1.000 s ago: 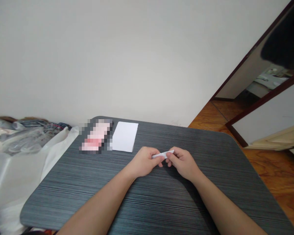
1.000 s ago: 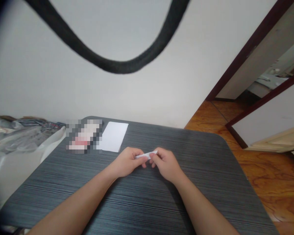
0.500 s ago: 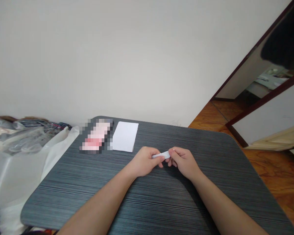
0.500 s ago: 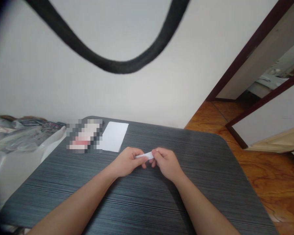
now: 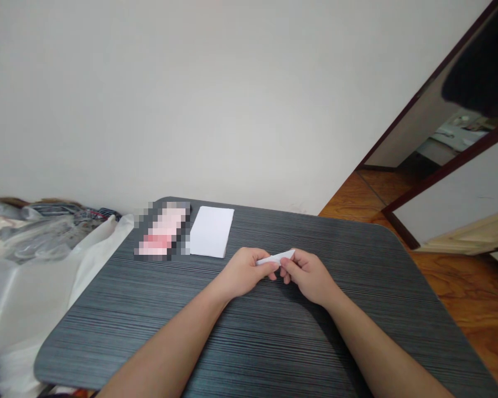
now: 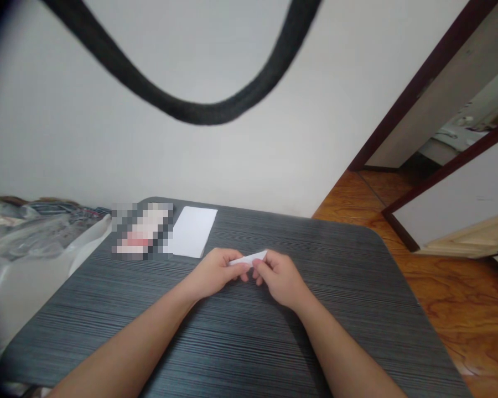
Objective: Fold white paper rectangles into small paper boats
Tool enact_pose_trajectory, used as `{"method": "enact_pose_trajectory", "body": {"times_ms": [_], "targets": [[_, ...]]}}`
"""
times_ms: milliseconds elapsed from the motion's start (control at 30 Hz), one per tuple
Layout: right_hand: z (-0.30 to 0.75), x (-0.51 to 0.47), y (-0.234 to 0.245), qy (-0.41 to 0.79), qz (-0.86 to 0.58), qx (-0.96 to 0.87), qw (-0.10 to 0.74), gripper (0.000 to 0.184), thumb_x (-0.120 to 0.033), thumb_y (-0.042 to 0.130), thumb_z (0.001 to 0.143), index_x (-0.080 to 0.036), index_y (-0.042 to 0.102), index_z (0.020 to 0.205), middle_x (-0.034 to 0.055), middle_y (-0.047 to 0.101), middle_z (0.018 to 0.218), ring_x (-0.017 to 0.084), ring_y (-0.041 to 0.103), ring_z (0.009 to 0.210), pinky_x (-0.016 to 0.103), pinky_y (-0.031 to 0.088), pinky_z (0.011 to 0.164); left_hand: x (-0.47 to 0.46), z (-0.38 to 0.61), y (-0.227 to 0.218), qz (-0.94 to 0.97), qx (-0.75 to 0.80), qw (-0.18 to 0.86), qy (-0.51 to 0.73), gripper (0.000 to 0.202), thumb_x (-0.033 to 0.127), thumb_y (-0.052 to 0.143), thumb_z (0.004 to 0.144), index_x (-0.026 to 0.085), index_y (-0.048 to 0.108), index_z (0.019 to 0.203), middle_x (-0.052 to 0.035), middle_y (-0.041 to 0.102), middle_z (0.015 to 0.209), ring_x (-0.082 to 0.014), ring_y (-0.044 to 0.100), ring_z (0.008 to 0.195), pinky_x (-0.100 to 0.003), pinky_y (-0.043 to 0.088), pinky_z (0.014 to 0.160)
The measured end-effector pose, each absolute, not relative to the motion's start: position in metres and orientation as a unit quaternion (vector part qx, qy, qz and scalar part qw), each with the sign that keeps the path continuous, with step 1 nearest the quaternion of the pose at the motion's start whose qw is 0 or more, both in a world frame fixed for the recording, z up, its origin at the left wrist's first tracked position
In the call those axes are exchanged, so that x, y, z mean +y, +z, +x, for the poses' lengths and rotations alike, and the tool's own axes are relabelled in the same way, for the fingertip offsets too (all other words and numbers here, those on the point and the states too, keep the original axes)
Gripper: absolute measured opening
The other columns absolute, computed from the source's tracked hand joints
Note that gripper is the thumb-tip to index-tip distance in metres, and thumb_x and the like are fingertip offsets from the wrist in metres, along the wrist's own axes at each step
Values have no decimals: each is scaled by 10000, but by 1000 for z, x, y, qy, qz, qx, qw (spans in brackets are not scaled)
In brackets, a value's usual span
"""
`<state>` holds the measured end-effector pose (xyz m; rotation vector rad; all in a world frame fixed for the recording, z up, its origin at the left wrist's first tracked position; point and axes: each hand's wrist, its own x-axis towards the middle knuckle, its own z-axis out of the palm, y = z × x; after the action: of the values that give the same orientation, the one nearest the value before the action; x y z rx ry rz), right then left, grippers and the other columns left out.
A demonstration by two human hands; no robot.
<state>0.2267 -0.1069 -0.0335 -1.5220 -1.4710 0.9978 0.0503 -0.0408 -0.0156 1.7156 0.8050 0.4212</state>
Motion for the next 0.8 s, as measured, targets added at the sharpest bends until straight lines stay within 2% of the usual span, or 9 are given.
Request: {"method": "enact_pose_trajectory", "body": {"times_ms": [167,367,500,600,800], "targets": [[228,-107,-31,368,-614,-584,383,262,-305,476,886,-167,578,688,-5,596,556,114,541,505,228,409,535,-40,48,-17,728,352,563,171,336,382,473,824,131,671,718,-38,649,654,-116,519,569,-218,372,545],[229,-107,-33,366,-613,-583,389,260,-313,479,886,-170,581,694,-3,598,569,118,544,522,231,411,545,-41,50,-17,700,348,594,191,313,380,495,816,130,668,742,-41,666,683,-101,502,547,-206,384,527],[236,-105,-37,349,-623,-574,401,270,-338,477,888,-172,587,705,-2,599,572,124,547,533,236,413,556,-39,50,-16,693,349,599,195,342,394,470,830,127,684,819,-22,610,598,-96,476,512,-198,354,496],[239,-105,-38,343,-625,-578,398,276,-344,474,890,-172,595,712,1,606,574,127,554,537,242,419,571,-38,48,-16,694,355,599,182,393,423,438,844,123,689,812,-12,567,541,-100,474,501,-199,332,485],[240,-105,-38,343,-620,-582,399,277,-347,471,890,-174,597,713,7,611,586,133,563,547,247,428,575,-38,49,-18,690,357,599,191,399,423,428,849,125,690,803,-11,582,542,-90,447,480,-200,333,495]]}}
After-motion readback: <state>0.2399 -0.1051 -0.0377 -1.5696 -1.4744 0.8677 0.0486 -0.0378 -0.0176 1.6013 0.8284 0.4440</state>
